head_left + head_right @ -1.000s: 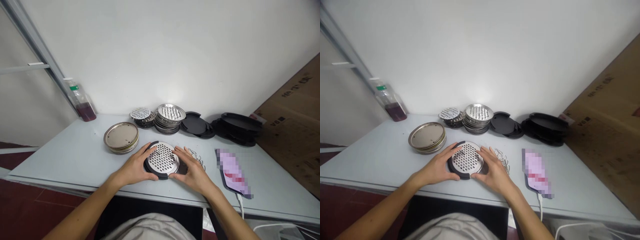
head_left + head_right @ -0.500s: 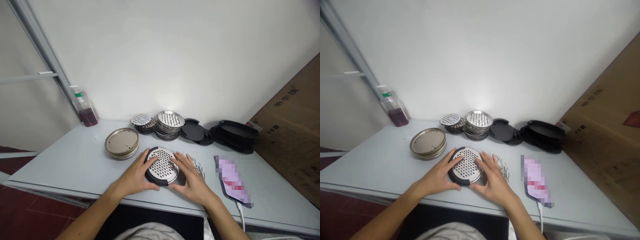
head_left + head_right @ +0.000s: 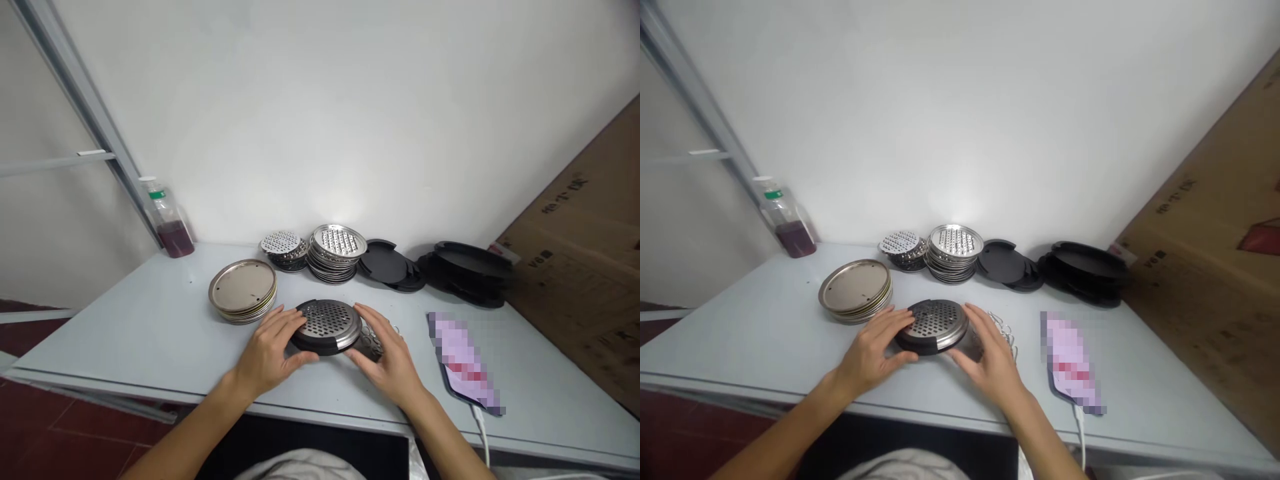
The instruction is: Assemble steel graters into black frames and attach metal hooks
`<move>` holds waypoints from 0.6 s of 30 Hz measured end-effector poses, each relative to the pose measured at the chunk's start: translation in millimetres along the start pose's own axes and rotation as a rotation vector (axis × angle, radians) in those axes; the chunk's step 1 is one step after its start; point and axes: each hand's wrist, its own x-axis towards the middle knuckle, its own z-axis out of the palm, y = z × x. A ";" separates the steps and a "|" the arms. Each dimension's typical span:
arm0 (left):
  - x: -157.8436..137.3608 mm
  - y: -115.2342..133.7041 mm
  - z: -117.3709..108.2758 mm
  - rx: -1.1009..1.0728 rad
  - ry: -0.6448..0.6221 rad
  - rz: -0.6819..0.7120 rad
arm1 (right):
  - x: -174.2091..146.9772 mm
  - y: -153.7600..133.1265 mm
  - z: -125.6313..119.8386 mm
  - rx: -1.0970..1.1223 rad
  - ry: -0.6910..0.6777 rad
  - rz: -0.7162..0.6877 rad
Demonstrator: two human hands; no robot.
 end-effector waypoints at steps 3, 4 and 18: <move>-0.9 1.5 -3.2 -0.114 0.015 0.017 | 1.1 -1.4 -0.3 0.064 0.103 0.049; -2.1 1.4 -3.7 -0.150 0.015 0.009 | 1.4 -1.9 0.1 0.079 0.101 0.060; 6.0 7.7 -12.9 -0.476 -0.112 -0.491 | -0.8 -8.5 -1.5 0.090 -0.247 0.070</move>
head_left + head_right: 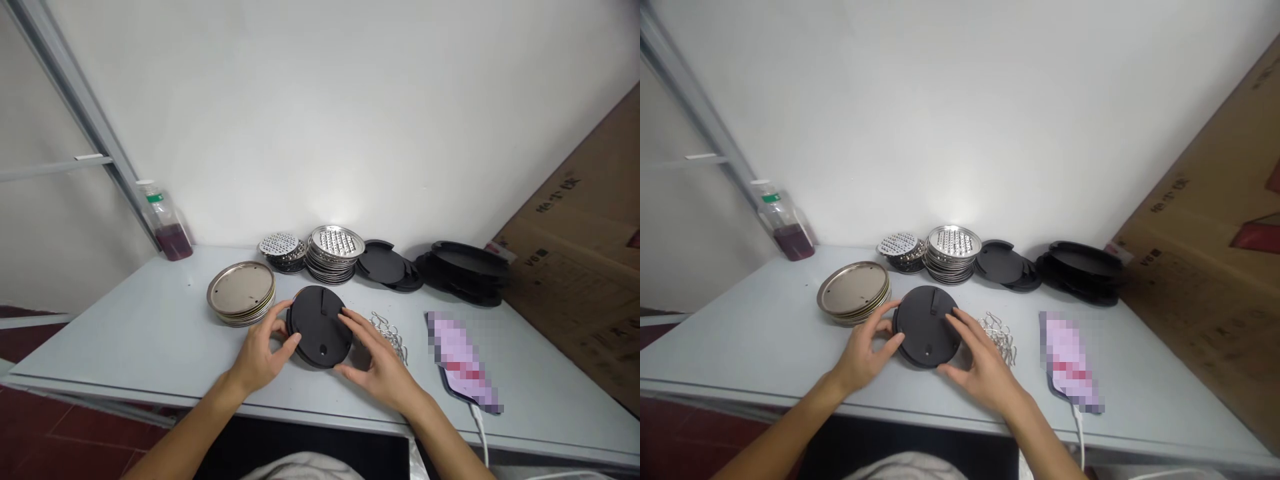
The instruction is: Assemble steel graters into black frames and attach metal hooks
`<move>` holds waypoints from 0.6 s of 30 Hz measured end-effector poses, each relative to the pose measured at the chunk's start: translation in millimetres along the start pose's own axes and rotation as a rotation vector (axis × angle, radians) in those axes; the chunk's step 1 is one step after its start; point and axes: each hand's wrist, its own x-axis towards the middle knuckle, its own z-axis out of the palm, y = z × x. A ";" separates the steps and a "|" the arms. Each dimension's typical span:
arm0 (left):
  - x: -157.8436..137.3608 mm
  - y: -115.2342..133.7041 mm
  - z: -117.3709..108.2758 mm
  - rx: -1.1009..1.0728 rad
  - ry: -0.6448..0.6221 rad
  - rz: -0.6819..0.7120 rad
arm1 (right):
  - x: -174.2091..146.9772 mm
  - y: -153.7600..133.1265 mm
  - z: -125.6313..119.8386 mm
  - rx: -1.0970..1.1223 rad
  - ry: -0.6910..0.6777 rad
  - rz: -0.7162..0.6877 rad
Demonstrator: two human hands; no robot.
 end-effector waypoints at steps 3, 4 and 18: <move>0.5 -1.3 1.7 0.045 -0.026 -0.034 | -0.3 0.0 -0.4 -0.027 -0.020 0.003; 0.6 -2.1 2.2 0.057 -0.033 -0.046 | -0.3 0.4 0.0 -0.034 -0.019 -0.005; 1.8 -3.5 0.8 0.250 -0.135 -0.065 | 0.6 1.5 0.9 -0.082 -0.044 -0.046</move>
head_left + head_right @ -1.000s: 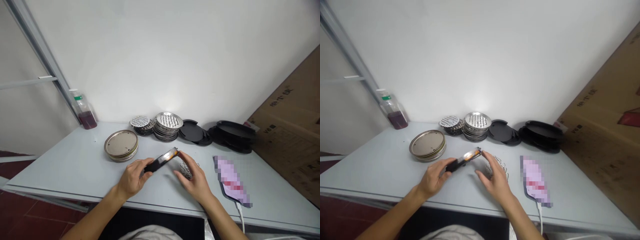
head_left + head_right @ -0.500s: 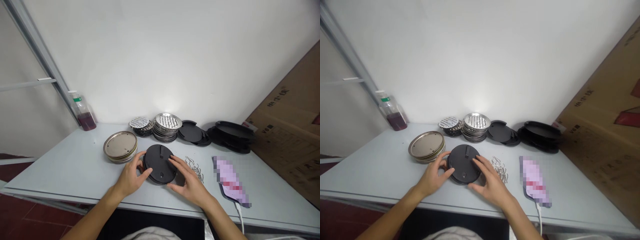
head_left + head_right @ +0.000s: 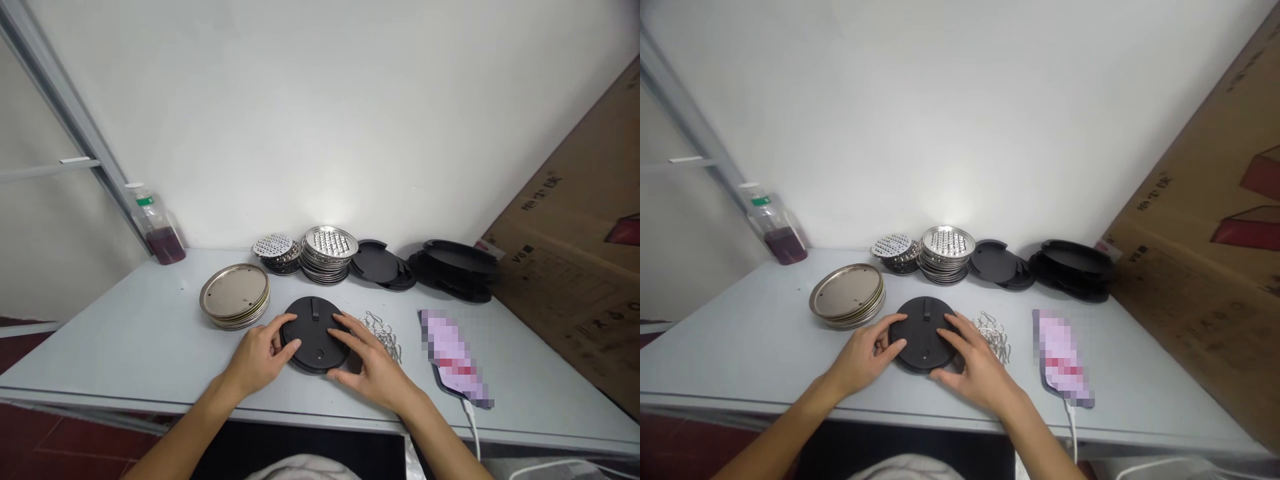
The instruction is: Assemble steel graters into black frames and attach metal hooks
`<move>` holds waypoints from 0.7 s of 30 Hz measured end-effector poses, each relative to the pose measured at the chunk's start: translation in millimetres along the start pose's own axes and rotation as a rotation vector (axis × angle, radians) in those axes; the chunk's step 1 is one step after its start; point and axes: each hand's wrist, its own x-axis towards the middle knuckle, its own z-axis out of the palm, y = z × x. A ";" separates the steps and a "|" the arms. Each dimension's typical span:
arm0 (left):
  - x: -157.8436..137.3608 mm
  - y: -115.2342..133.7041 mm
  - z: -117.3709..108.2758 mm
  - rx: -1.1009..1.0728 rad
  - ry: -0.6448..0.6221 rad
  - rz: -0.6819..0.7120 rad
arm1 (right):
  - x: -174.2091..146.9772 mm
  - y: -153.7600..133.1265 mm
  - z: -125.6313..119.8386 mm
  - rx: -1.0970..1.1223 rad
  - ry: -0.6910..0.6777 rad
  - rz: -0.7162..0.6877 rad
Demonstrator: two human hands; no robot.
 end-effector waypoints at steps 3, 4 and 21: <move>0.6 -1.2 0.8 0.014 -0.006 0.001 | -0.7 0.4 -0.1 -0.003 -0.013 0.000; 0.8 -1.3 1.1 0.020 -0.008 0.000 | -1.0 0.5 0.1 -0.004 -0.014 -0.004; 19.9 10.9 5.7 0.198 0.231 0.273 | 26.8 22.6 -42.4 -0.206 0.274 0.397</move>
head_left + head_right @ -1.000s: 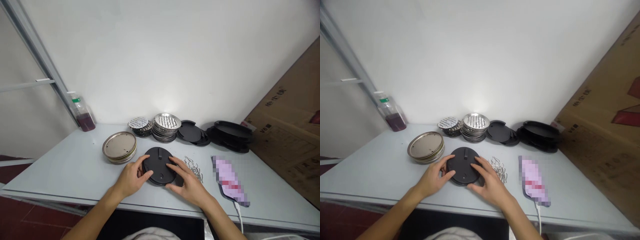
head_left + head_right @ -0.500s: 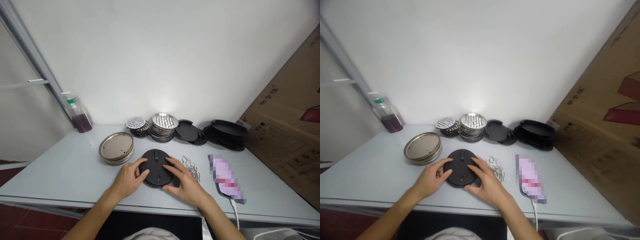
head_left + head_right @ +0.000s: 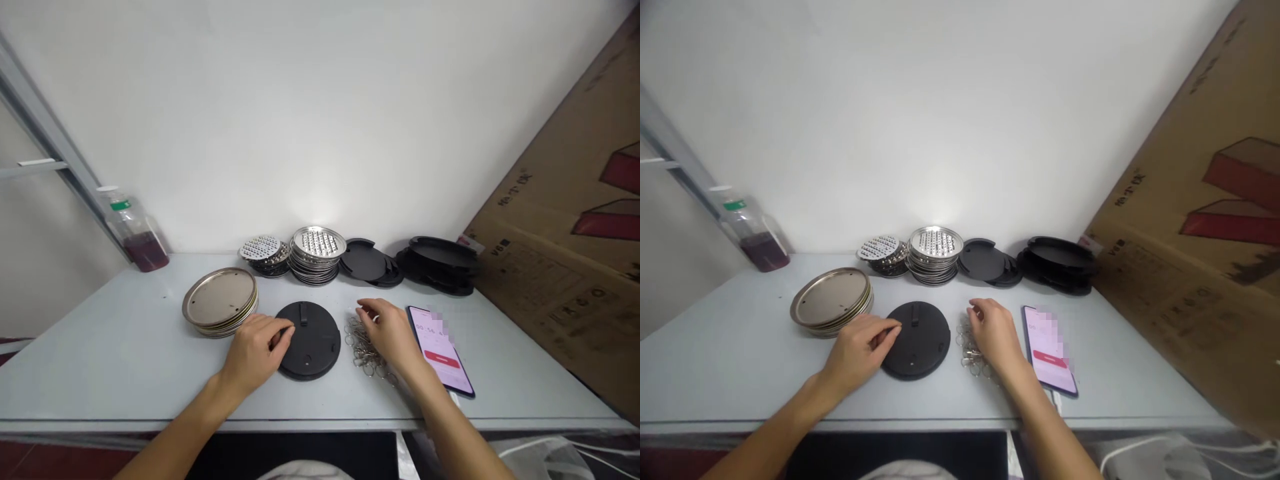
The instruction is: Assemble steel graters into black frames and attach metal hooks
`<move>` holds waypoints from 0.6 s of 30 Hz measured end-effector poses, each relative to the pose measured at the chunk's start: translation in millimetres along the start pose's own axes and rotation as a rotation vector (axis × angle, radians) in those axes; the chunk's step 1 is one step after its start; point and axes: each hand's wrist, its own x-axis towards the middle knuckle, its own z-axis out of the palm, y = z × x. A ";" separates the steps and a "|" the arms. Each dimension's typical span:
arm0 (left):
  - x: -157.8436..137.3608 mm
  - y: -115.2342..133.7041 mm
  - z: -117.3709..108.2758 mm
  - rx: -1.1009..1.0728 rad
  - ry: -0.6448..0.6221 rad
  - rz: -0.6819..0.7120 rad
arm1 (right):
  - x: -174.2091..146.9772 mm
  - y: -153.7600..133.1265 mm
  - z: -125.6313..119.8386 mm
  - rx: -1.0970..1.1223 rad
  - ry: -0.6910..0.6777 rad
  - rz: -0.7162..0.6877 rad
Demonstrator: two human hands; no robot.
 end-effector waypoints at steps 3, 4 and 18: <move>28.5 14.0 8.9 -0.020 -0.073 0.065 | 18.8 10.4 -2.2 -0.198 -0.144 0.093; 38.5 19.2 13.9 -0.028 -0.109 0.078 | 23.8 13.7 -1.3 -0.222 -0.183 0.118; 106.0 58.5 91.6 0.037 -0.539 -0.002 | 42.8 38.7 -1.2 -0.151 -0.318 0.135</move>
